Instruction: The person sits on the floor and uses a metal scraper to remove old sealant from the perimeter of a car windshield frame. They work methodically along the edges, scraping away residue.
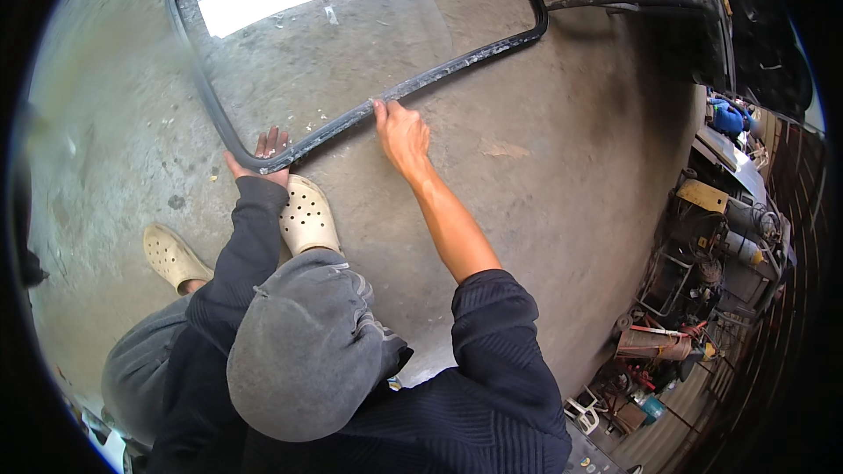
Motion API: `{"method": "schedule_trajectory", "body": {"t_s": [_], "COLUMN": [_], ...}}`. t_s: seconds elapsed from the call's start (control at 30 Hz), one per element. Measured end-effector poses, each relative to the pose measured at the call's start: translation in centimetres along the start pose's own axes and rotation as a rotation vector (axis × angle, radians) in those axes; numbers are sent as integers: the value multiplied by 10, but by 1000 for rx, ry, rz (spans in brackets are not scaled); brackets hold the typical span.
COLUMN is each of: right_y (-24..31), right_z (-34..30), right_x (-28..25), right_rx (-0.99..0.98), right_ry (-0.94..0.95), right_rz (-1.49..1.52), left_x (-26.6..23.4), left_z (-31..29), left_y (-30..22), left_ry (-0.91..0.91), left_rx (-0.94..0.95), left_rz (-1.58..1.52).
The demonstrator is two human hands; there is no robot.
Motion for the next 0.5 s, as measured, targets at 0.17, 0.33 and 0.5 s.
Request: {"method": "schedule_trajectory", "body": {"t_s": [0.17,0.33,0.5], "right_y": [-2,-7,-2], "right_z": [7,10,-3], "right_x": [-8,-19,7], "right_rx": [25,72,21], "right_ry": [-22,-34,47], "right_rz": [11,82,45], "left_x": [-2,-3,5], "left_z": [3,1,-4], "left_y": [2,0,1], "left_ry": [-6,21,-10], "left_rx": [-13,-5,-24], "left_rz": [-13,-6,-27]}}
Point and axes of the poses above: each hand's wrist, its own z-axis towards the middle knuckle, its own x-axis out of the palm, y = z × x, the point moved 3 cm from there along z, towards the middle knuckle, and after that the axes turned 12 degrees about y, right-handed, at the moved point
